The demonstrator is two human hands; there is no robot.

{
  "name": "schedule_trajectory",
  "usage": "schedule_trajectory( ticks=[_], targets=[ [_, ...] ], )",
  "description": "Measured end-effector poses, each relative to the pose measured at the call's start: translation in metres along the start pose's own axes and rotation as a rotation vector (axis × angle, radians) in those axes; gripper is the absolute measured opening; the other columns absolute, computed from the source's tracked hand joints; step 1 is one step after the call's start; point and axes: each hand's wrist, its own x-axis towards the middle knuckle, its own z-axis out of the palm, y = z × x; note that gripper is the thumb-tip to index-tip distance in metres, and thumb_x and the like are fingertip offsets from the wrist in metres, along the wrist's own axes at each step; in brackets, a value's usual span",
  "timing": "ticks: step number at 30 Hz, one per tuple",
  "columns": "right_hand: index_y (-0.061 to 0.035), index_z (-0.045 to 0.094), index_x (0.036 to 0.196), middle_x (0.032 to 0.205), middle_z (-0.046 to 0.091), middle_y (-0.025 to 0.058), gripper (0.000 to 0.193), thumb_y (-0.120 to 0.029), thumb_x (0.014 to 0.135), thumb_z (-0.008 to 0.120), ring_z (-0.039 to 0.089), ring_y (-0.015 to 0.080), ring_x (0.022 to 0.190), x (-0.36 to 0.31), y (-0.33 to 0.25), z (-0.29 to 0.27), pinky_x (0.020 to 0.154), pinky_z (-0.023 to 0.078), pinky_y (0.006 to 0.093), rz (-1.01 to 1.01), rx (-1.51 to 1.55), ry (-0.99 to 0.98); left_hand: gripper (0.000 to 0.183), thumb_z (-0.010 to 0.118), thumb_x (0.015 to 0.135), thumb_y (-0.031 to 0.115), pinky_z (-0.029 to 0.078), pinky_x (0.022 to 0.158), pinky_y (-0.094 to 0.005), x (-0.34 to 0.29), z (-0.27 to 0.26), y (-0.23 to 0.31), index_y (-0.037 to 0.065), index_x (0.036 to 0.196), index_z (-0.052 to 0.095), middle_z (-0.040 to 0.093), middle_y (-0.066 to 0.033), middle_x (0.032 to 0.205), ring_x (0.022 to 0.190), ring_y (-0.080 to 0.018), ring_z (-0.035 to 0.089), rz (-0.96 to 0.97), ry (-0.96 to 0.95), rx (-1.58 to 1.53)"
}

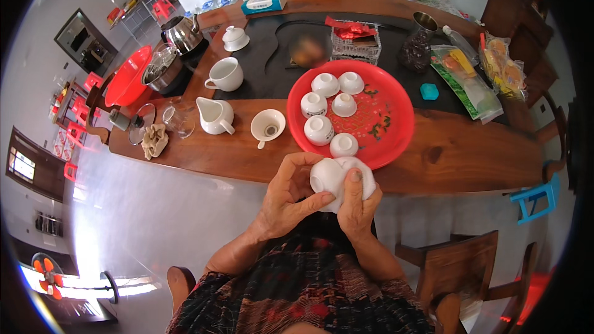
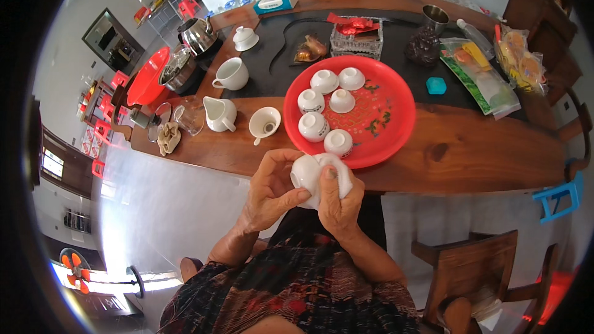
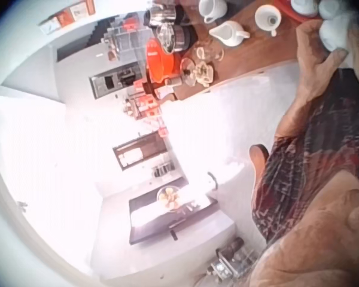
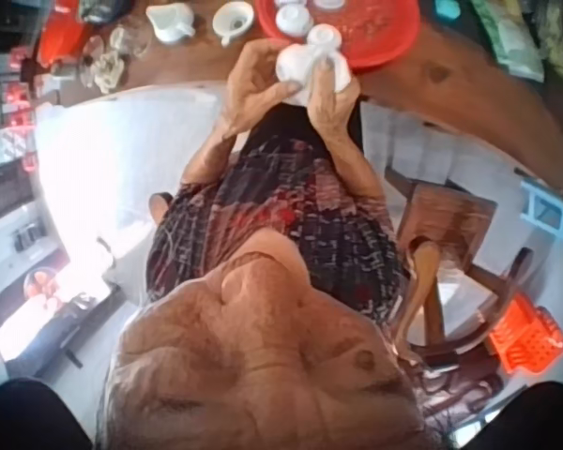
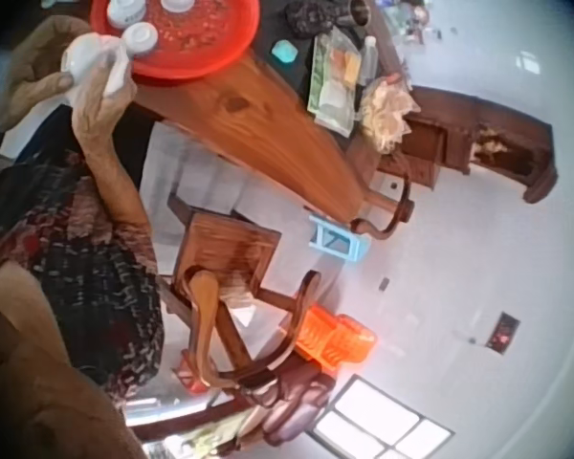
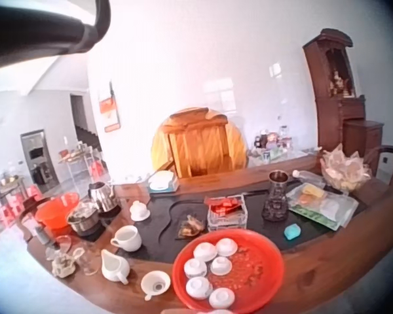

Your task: The person wipes several small white ceramic tea cups and a matching lid with a white cloth. They handle the items one by one, wiping the exterior and interior surfaces, and place the cleaned pieces onto a red tray on the wooden table.

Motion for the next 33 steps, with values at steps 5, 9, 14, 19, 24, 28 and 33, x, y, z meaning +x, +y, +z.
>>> schedule_trajectory(
  ticks=[5,9,14,19,24,28,33],
  targets=[
    [0.0079,0.050,0.117,0.102,0.058,0.0133,0.043,-0.028,0.095,0.042,0.056,0.0166,0.089,0.003,-0.004,-0.018,0.074,0.046,0.0278,-0.109,-0.136,0.083,0.042,0.060,0.088,0.011,0.052,0.072,-0.0285,0.015,0.006,-0.007,0.004,0.123,0.037,0.052,-0.0091,0.113,0.099,-0.0147,0.055,-0.317,-0.107,-0.305],
    [0.0090,0.053,0.105,0.077,0.062,0.0114,0.037,-0.025,0.091,0.050,0.060,0.0164,0.065,0.011,0.004,-0.028,0.056,0.047,0.0286,-0.299,-0.159,0.306,0.042,0.058,0.089,0.015,0.053,0.065,-0.0295,0.030,0.016,-0.012,0.009,0.126,0.039,0.052,-0.0085,0.114,0.092,-0.0176,0.059,-0.400,-0.127,-0.473],
    [0.0097,0.043,0.122,0.092,0.057,0.0165,0.055,-0.033,0.088,0.052,0.057,0.0165,0.071,0.017,-0.007,-0.041,0.059,0.049,0.0283,-0.173,0.275,0.306,0.039,0.057,0.090,0.018,0.054,0.063,-0.0288,0.057,0.025,-0.011,0.008,0.125,0.041,0.057,-0.0087,0.106,0.087,-0.0184,0.061,-0.517,-0.214,-0.513],
    [-0.0053,0.048,0.092,0.064,0.045,0.0079,0.035,-0.039,0.091,0.039,0.039,0.0148,0.048,0.036,-0.011,-0.070,0.042,0.029,0.0273,-0.067,0.452,0.430,0.046,0.058,0.088,0.013,0.054,0.060,-0.0271,0.095,0.019,-0.001,0.002,0.129,0.039,0.059,-0.0108,0.103,0.086,-0.0213,0.064,-0.420,-0.089,-0.275],
    [-0.0027,0.047,0.092,0.066,0.047,0.0090,0.034,-0.037,0.091,0.042,0.040,0.0149,0.050,0.042,0.002,-0.092,0.041,0.029,0.0266,-0.079,0.370,0.419,0.045,0.072,0.079,0.020,0.049,0.065,-0.0257,0.163,0.014,0.006,0.000,0.113,0.052,0.056,-0.0070,0.102,0.089,-0.0146,0.059,-0.130,-0.112,0.377],
    [0.0012,0.048,0.098,0.073,0.052,0.0106,0.031,-0.028,0.090,0.046,0.043,0.0141,0.052,0.044,0.019,-0.093,0.042,0.034,0.0270,-0.042,0.339,0.522,0.043,0.075,0.075,0.023,0.048,0.071,-0.0300,0.202,0.008,-0.023,0.004,0.108,0.055,0.057,-0.0074,0.100,0.088,-0.0171,0.057,0.102,-0.196,0.763],
    [0.0041,0.049,0.106,0.077,0.053,0.0103,0.035,-0.026,0.089,0.047,0.046,0.0133,0.057,0.045,0.017,-0.095,0.045,0.036,0.0255,-0.037,0.274,0.400,0.049,0.075,0.067,0.034,0.042,0.081,-0.0393,0.226,0.006,-0.051,0.005,0.103,0.059,0.057,-0.0105,0.098,0.094,-0.0295,0.050,0.369,-0.266,1.253]
  ],
)
